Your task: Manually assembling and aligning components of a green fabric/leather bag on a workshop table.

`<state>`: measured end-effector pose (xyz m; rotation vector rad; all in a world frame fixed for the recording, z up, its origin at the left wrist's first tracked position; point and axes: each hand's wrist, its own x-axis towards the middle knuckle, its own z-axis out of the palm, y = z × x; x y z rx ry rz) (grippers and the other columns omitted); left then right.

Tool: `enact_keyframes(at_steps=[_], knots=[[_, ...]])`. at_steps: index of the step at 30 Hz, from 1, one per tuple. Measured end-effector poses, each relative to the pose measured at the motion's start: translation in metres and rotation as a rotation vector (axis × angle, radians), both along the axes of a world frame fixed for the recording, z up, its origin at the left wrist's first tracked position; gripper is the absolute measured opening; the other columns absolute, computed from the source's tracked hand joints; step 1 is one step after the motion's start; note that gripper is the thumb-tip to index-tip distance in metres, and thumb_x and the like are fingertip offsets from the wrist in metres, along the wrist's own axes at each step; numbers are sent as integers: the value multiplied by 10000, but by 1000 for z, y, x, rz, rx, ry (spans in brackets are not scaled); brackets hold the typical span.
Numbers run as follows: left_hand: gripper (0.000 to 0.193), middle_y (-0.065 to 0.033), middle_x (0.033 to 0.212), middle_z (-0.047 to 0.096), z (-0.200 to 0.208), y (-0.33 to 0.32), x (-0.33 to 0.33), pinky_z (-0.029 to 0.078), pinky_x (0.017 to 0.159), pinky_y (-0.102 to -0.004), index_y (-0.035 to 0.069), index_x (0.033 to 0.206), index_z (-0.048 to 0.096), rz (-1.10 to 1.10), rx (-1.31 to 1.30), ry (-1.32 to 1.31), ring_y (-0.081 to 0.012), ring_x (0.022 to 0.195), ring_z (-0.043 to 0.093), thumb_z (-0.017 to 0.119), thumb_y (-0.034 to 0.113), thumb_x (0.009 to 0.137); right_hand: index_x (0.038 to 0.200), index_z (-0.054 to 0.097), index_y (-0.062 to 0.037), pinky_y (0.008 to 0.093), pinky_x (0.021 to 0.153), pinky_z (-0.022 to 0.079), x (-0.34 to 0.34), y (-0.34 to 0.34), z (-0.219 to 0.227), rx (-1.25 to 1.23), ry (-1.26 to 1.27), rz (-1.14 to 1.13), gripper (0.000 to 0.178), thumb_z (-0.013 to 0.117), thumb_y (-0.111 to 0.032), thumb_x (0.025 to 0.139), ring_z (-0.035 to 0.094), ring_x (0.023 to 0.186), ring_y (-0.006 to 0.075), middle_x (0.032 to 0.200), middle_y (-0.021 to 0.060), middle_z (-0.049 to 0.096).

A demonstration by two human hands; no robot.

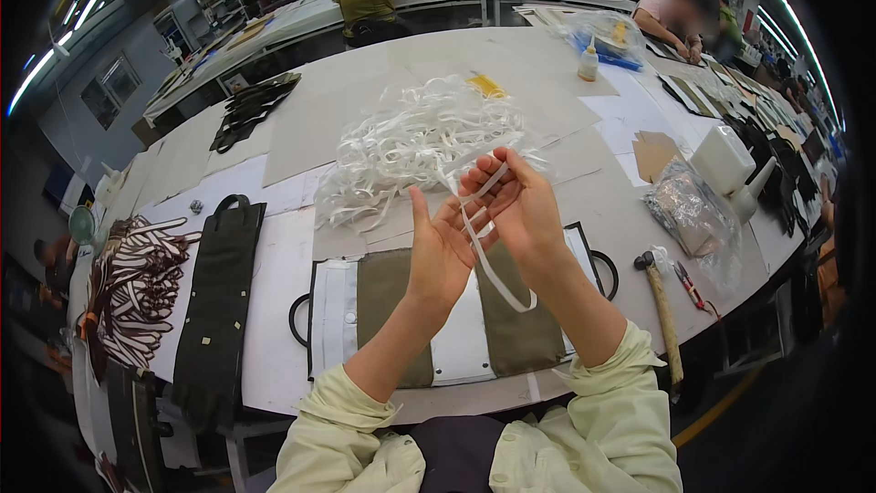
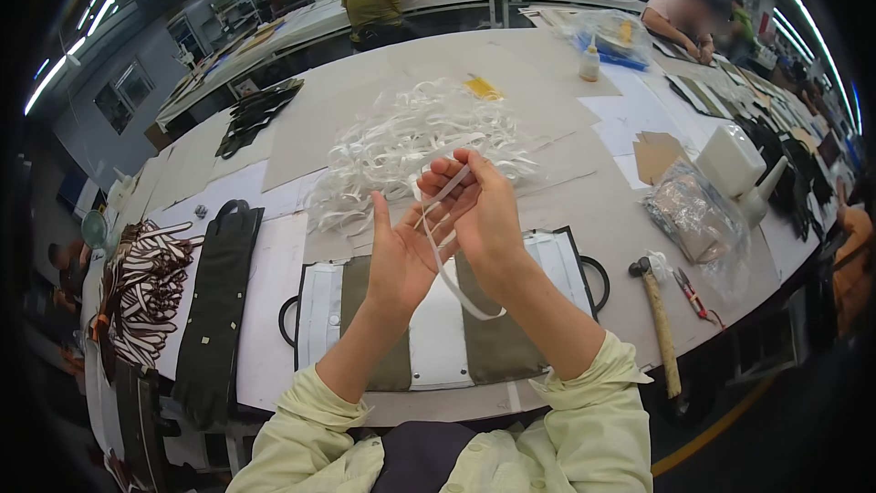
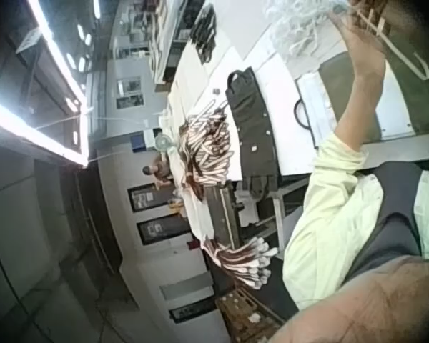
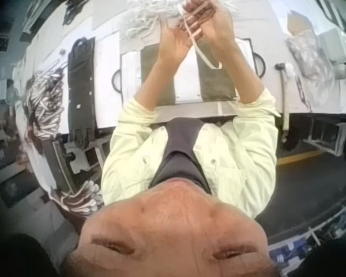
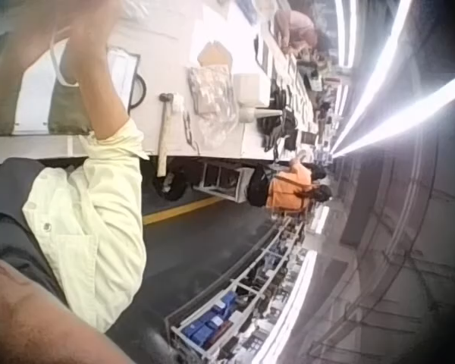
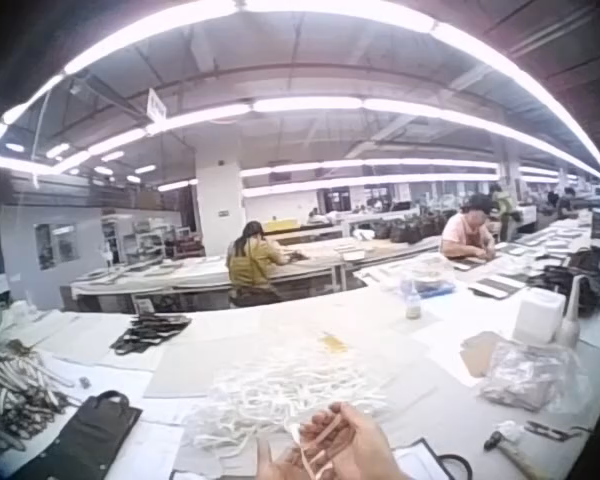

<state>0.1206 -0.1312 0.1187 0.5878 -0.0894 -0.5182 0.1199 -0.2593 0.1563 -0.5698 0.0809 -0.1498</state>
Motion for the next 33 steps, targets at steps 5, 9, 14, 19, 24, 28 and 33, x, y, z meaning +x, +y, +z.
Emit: enact_keyframes(at_steps=[5,9,14,19,24,28,33], knots=[[401,2,1120,684,1,-8,-19,513,714,-227,63,1333,592,-47,302,-2,-73,892,657,699,275,1011,1075,570,-33,392,824,552,8,-14,-16,14,90,-131,174,499,-191,1091,656,860,238,852,77,655],[281,76,656,503,-18,-2,-16,179,444,-217,33,1240,666,-125,251,44,-19,451,221,648,234,1045,1071,566,-42,284,562,373,24,-54,-39,129,-39,5,138,516,-170,1082,439,611,133,685,-4,502],[238,74,601,493,-16,50,-20,184,432,-214,19,1174,693,-58,308,17,-13,452,258,659,209,1035,1072,549,-56,265,465,248,51,-179,-16,275,-45,-329,68,524,-114,1049,277,496,95,604,-33,368],[209,63,624,542,-2,118,-17,296,487,-182,10,1122,715,92,479,-146,-9,514,410,671,192,1028,1054,579,-51,268,490,303,22,-321,-12,90,-94,-769,128,501,-152,1053,332,509,115,670,-14,435],[215,4,750,666,36,143,-28,333,516,-180,-12,1106,732,158,577,-327,-24,571,476,670,177,1025,1076,609,-25,256,452,301,29,-293,14,-237,-192,-932,205,516,-208,1070,376,506,95,678,-1,493],[214,0,755,669,39,147,-33,298,478,-192,-30,1097,730,224,735,-464,-27,532,452,651,154,1023,947,679,-51,239,462,341,81,-181,27,-662,-325,-1068,266,539,-231,1083,420,491,66,630,-27,516],[222,31,650,584,43,142,-49,240,439,-185,-27,1055,734,162,850,-550,-21,498,456,669,180,1012,1075,728,4,452,891,536,195,-41,-7,-1611,-706,-718,268,603,-66,847,657,1008,421,1010,231,709]])
